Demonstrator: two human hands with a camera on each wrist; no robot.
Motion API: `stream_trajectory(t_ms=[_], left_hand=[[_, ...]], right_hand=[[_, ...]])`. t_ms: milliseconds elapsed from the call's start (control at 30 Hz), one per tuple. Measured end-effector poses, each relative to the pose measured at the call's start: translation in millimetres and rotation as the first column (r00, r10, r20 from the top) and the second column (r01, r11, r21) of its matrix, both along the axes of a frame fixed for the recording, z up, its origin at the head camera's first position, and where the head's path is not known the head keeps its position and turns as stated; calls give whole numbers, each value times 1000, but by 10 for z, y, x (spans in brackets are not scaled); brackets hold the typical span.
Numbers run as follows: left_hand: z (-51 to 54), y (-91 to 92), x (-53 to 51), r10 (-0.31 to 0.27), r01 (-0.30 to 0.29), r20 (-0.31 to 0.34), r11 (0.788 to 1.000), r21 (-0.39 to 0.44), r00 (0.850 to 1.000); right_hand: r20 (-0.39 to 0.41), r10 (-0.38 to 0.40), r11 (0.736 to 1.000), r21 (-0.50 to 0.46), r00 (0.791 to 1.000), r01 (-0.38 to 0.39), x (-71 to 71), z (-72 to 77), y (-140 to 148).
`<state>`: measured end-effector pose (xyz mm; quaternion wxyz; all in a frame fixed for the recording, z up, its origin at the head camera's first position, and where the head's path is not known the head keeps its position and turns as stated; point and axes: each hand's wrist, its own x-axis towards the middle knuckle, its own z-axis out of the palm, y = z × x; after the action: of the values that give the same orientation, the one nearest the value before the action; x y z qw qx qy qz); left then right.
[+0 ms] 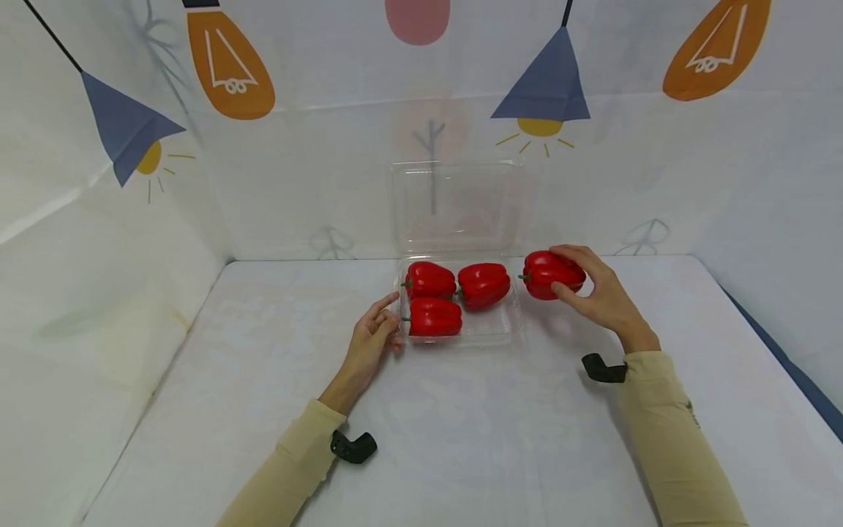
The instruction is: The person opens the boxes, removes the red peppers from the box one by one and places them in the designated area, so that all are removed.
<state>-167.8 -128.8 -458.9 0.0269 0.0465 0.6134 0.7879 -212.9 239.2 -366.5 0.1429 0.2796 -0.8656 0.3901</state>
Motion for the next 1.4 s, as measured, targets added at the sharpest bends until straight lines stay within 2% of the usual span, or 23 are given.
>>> stream_trajectory(t_ms=[500,833,1167,1400], left_hand=[[-5,1,-4,13,-12,12,1000,-10,1000],[-8,4,-6,11,-11,11,1000,-11,1000],[-5,8,-5,17,-17,17,1000,-12,1000],[-7,0,-8,11,-10,19,1000,-25,1000]], right_hand=[[26,-5,1000,-11,1000,6,-75,-153,83],[50,-24,1000,14,998,24,-99,-203,89],[166,-86,995,58,982,77,-147,-295,101],[197,-92,994,67,976,81,-163,-327,95]])
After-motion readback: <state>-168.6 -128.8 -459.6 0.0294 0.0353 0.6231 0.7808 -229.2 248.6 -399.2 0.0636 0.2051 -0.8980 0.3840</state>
